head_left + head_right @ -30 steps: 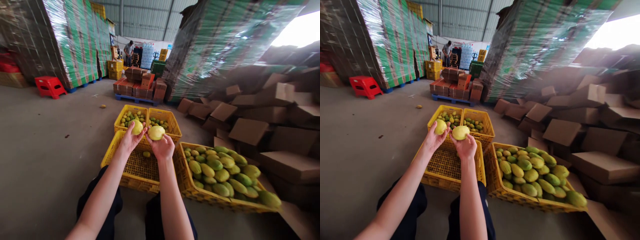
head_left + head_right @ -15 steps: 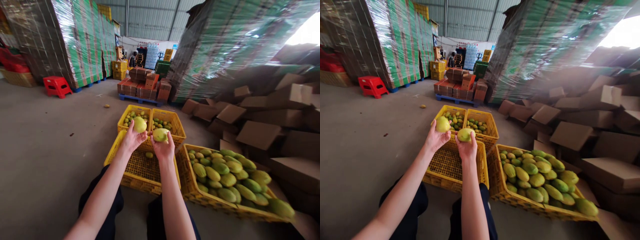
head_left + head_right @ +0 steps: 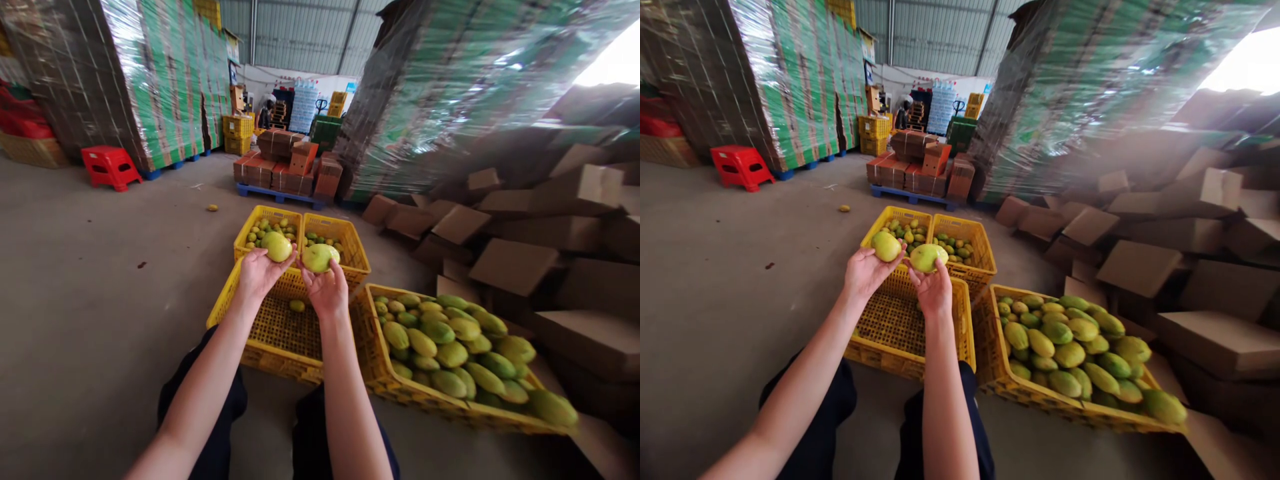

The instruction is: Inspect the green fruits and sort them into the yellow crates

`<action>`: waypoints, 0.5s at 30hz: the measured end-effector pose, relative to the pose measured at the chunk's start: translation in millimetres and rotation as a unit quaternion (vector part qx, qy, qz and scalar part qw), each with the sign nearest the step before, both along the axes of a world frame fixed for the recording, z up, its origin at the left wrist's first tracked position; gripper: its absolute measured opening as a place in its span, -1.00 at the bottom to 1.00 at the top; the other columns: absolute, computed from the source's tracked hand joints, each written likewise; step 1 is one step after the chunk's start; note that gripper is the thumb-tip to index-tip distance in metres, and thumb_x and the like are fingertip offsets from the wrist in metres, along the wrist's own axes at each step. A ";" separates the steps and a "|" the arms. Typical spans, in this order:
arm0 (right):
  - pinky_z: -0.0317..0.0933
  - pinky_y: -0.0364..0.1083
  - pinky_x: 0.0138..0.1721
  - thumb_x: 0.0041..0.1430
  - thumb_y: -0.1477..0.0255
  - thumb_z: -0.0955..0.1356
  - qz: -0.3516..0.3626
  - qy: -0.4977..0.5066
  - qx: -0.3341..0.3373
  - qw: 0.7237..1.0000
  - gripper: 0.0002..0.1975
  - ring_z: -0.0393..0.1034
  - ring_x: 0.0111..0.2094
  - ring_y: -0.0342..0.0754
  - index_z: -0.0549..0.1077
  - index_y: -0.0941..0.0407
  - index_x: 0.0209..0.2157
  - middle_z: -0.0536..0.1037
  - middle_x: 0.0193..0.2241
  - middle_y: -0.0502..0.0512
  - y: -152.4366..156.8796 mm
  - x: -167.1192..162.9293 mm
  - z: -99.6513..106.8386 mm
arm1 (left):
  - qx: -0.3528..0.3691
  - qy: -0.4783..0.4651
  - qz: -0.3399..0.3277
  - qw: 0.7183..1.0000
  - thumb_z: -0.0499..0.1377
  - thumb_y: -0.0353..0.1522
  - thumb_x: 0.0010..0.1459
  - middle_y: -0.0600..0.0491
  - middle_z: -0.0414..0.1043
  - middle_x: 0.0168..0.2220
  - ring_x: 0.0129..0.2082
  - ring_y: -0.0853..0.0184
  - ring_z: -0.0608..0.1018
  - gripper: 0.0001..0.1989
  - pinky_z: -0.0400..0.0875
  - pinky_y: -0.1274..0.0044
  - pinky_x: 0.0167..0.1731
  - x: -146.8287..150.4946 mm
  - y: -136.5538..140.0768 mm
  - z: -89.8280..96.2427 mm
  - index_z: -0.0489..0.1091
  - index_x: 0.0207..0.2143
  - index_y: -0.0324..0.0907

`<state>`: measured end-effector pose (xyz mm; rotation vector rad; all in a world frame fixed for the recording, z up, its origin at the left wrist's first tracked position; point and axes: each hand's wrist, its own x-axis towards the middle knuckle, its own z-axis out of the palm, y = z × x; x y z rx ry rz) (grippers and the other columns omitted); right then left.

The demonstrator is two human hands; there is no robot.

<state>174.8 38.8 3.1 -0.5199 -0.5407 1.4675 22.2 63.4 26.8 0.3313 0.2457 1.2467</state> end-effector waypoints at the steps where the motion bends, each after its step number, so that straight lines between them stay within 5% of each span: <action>1: 0.51 -0.16 -0.40 0.15 0.25 0.39 -0.003 0.000 -0.004 1.000 -0.73 0.61 -0.40 -0.05 0.51 0.13 -0.19 0.68 -0.37 0.13 0.8 0.3 -0.6 | 0.002 0.009 -0.001 1.000 0.13 -0.47 -0.02 -0.11 0.55 -0.10 0.08 0.07 0.55 -0.54 0.57 0.26 -0.02 0.6 0.4 0.4 0.38 0.00 -0.16; 5: 0.43 -0.18 -0.58 0.09 0.05 0.42 -0.016 0.029 -0.005 0.999 -0.61 0.52 -0.58 -0.10 0.50 0.10 -0.30 0.64 -0.51 0.04 -1.8 0.5 -0.6 | 0.004 0.028 -0.037 0.999 0.25 -0.35 0.10 -0.14 0.55 -0.10 -0.02 0.15 0.60 -0.64 0.59 0.48 -0.15 4.2 0.7 -0.1 0.41 -0.02 -0.23; 10: 0.50 -0.14 -0.42 0.01 0.06 0.46 -0.028 0.082 0.006 0.996 -0.60 0.61 -0.32 -0.01 0.53 0.11 -0.29 0.68 -0.36 0.12 -10.0 0.1 2.4 | 0.030 0.002 -0.064 0.998 0.35 -0.04 -0.03 0.02 0.49 -0.39 -0.42 0.37 0.58 -0.54 0.54 0.60 -0.44 7.3 -8.6 -3.6 0.43 -0.25 -0.19; 15: 0.46 -0.13 -0.36 0.06 0.06 0.44 0.001 0.083 0.027 0.996 -0.57 0.57 -0.21 -0.01 0.52 0.12 -0.21 0.66 -0.19 0.15 -12.6 -2.2 3.3 | 0.029 -0.005 -0.093 0.995 0.34 -0.19 -0.05 -0.04 0.55 -0.16 -0.26 0.32 0.64 -0.60 0.54 0.67 -0.46 4.8 -14.6 -3.3 0.42 -0.17 -0.17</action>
